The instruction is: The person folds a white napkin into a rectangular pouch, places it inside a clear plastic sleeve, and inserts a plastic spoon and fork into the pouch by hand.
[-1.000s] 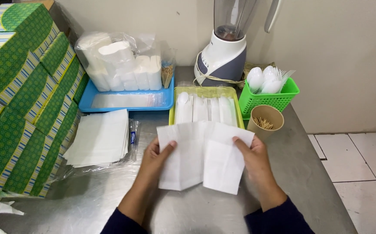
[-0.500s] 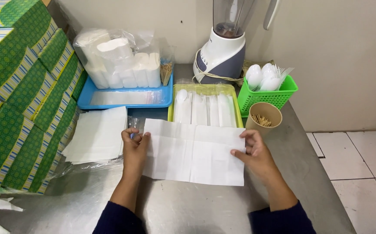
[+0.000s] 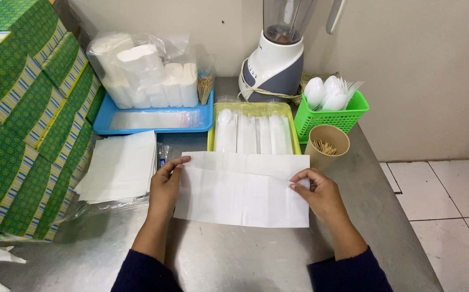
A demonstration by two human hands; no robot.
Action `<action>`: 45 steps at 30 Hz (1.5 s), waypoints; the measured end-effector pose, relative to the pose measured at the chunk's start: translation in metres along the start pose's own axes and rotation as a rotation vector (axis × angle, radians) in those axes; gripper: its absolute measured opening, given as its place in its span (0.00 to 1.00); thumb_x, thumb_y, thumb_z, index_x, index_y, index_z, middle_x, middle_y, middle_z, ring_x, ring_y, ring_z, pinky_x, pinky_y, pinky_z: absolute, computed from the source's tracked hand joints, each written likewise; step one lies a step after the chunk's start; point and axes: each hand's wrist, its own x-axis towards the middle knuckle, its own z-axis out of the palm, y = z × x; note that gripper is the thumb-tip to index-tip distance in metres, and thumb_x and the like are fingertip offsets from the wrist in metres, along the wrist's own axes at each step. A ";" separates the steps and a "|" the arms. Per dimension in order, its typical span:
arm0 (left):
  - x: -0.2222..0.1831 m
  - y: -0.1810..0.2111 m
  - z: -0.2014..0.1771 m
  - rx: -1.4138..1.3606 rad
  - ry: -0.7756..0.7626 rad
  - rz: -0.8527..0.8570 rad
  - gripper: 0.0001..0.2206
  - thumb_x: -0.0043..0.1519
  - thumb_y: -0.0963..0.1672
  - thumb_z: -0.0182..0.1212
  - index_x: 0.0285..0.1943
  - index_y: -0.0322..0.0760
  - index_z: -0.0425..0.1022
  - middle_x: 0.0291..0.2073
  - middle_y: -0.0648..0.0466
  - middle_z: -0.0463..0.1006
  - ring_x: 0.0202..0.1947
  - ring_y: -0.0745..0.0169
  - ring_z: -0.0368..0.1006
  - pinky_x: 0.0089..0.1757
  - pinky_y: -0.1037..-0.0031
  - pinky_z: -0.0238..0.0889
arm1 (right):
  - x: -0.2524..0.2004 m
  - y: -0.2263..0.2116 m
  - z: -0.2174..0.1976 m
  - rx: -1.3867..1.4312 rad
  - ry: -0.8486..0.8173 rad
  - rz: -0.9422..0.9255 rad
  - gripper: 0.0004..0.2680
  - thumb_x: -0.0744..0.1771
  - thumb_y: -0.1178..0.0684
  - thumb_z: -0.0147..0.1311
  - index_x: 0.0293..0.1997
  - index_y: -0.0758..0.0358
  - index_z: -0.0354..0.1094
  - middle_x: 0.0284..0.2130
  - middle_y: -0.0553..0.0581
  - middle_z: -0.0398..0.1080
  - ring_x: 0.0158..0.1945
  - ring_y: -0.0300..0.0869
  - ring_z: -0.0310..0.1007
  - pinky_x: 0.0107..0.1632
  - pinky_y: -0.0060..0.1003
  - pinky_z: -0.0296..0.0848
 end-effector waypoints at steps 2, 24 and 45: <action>0.005 -0.005 -0.001 -0.026 -0.011 -0.019 0.14 0.69 0.40 0.52 0.56 0.40 0.84 0.45 0.42 0.82 0.41 0.57 0.74 0.44 0.70 0.69 | -0.002 0.007 -0.005 -0.079 0.025 -0.086 0.05 0.63 0.61 0.65 0.39 0.59 0.79 0.46 0.58 0.73 0.46 0.50 0.73 0.51 0.43 0.72; -0.028 0.022 -0.023 0.346 -0.182 -0.158 0.20 0.63 0.53 0.54 0.59 0.49 0.82 0.62 0.58 0.80 0.67 0.65 0.69 0.63 0.74 0.57 | -0.169 0.133 -0.037 -0.617 -0.472 -0.704 0.07 0.64 0.54 0.64 0.39 0.45 0.68 0.64 0.43 0.72 0.71 0.44 0.61 0.68 0.49 0.52; -0.045 -0.069 -0.029 0.827 -0.203 0.570 0.18 0.65 0.47 0.57 0.64 0.43 0.76 0.65 0.52 0.74 0.67 0.49 0.62 0.61 0.53 0.54 | -0.201 0.140 -0.062 -0.604 -0.452 -0.813 0.12 0.71 0.38 0.52 0.46 0.53 0.75 0.61 0.48 0.74 0.66 0.47 0.68 0.66 0.51 0.58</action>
